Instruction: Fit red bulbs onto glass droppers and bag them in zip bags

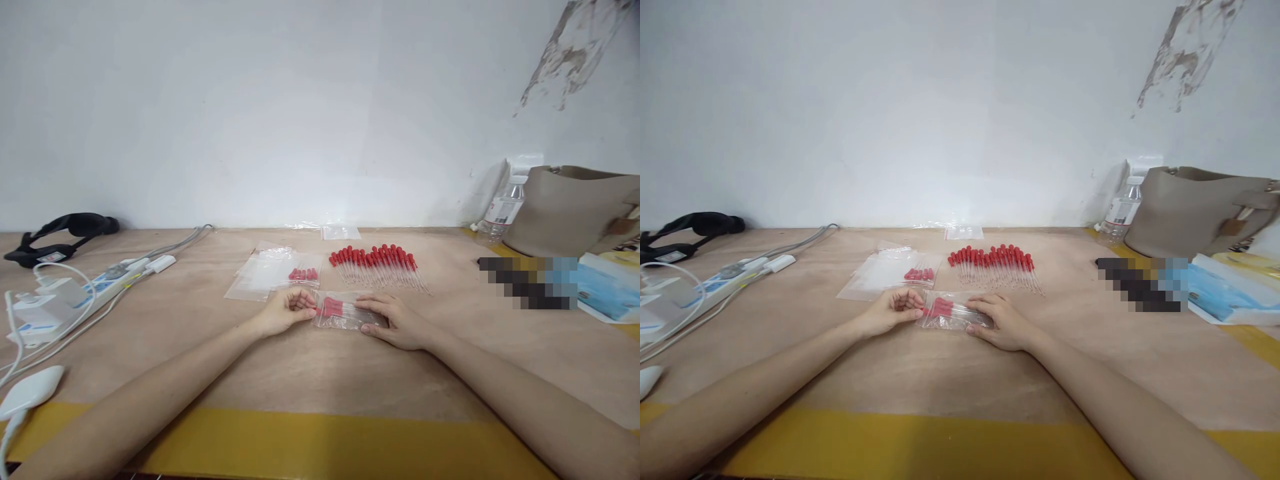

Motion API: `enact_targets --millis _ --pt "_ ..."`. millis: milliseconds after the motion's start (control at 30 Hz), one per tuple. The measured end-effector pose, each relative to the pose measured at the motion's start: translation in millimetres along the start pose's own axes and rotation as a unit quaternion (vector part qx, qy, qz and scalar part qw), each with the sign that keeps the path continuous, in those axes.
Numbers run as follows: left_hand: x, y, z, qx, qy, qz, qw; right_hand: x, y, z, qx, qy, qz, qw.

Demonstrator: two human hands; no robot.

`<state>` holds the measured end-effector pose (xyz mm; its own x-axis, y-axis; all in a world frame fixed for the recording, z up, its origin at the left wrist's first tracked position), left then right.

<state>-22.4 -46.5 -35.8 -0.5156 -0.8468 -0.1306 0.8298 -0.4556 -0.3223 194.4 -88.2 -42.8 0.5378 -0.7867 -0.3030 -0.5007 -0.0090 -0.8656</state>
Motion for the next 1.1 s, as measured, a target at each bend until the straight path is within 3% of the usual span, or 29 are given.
enact_targets --millis 100,167,433,567,633,733,800,967,1100 --pt "-0.8 10.4 4.8 -0.039 0.031 -0.066 0.997 0.7 0.0 0.5 -0.002 0.000 -0.001 1.000" --pt "-0.3 15.8 6.3 -0.070 0.044 -0.082 0.993 1.3 -0.2 0.6 -0.002 -0.001 0.001 1.000" --pt "2.6 19.2 -3.1 -0.140 0.024 0.030 0.989 0.7 -0.9 -0.8 -0.004 -0.005 0.005 1.000" --pt "-5.1 13.8 -4.6 -0.097 0.002 -0.022 0.995 0.7 -0.4 -0.7 0.003 0.003 0.005 1.000" --pt "-17.0 2.4 -3.5 -0.068 -0.021 -0.027 0.997 0.8 0.1 -0.3 0.005 0.000 0.004 1.000" --pt "-43.6 -27.8 2.4 -0.082 -0.026 0.105 0.991 0.9 0.2 0.2 0.002 -0.002 0.005 1.000" --pt "-64.9 -37.3 3.3 -0.161 -0.045 0.138 0.976 0.7 -0.2 0.2 -0.002 -0.004 0.006 1.000" --pt "-118.0 -33.5 -3.3 -0.219 -0.059 0.162 0.960 0.1 -0.6 -0.9 -0.004 -0.010 0.003 1.000" --pt "-146.2 -21.7 -9.1 -0.236 -0.082 0.166 0.954 0.3 -0.8 -1.1 -0.007 -0.012 0.003 1.000"
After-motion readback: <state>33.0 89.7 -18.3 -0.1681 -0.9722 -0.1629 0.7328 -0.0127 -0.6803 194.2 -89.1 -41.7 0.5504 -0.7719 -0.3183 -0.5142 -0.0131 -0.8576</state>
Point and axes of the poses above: each hand's wrist, its own x-axis away from the middle knuckle, its own y-axis out of the palm, z = x × y, the point moved 5 cm from there along -x, towards the middle knuckle, and after that the axes turned 1 degree about y, right-handed, at the moved point
